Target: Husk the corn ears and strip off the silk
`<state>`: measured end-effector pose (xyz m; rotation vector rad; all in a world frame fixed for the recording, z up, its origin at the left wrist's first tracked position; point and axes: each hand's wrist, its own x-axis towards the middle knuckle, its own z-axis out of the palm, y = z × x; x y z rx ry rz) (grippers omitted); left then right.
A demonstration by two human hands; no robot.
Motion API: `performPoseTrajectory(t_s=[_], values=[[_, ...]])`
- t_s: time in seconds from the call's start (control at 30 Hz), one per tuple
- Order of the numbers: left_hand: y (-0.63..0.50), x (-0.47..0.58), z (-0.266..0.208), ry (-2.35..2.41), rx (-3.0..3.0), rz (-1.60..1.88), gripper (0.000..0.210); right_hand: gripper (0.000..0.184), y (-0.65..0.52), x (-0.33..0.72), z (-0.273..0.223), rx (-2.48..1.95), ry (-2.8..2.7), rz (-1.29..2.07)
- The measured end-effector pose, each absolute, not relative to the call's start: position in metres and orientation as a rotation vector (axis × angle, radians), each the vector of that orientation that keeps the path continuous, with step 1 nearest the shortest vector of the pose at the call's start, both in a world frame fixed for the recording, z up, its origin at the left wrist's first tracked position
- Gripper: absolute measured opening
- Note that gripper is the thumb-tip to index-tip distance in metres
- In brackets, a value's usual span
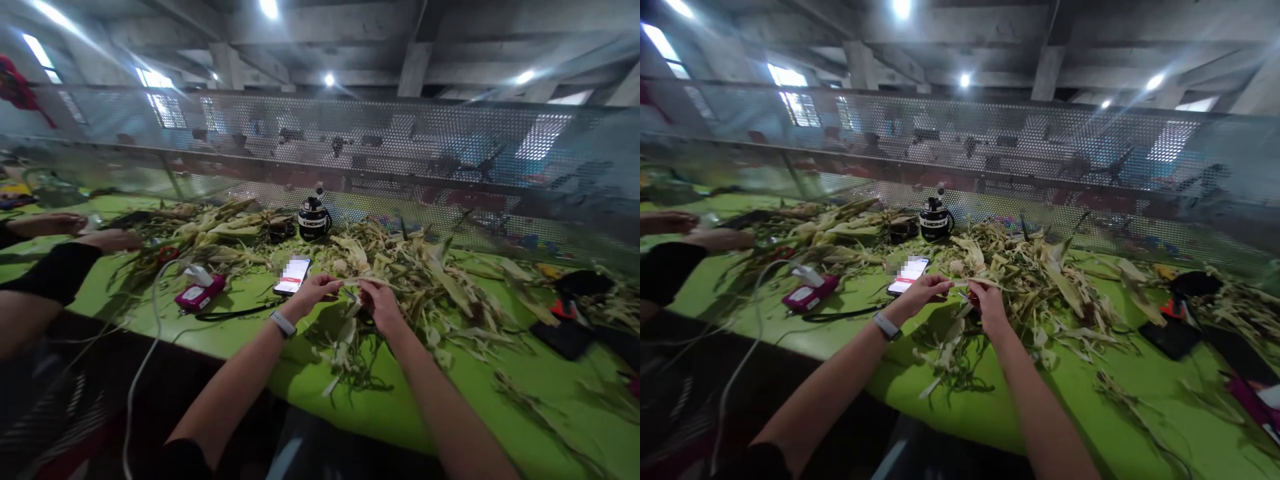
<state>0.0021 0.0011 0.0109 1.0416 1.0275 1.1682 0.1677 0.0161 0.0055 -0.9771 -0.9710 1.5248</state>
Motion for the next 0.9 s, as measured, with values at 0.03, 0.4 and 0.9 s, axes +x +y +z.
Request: performPoseTrajectory(t_s=[0.03,0.4,0.9], values=[[0.001,0.002,0.011,1.036,1.031,1.198,0.042,0.026,0.016,0.167,0.005,-0.970,-0.941,1.507],[0.001,0.001,0.012,1.038,1.123,1.353,0.045,0.022,0.027,0.221,0.031,-1.113,-0.882,0.433],[0.001,0.017,0.009,0.753,0.822,1.446,0.040,0.024,0.002,0.164,0.009,-1.112,-2.081,0.581]])
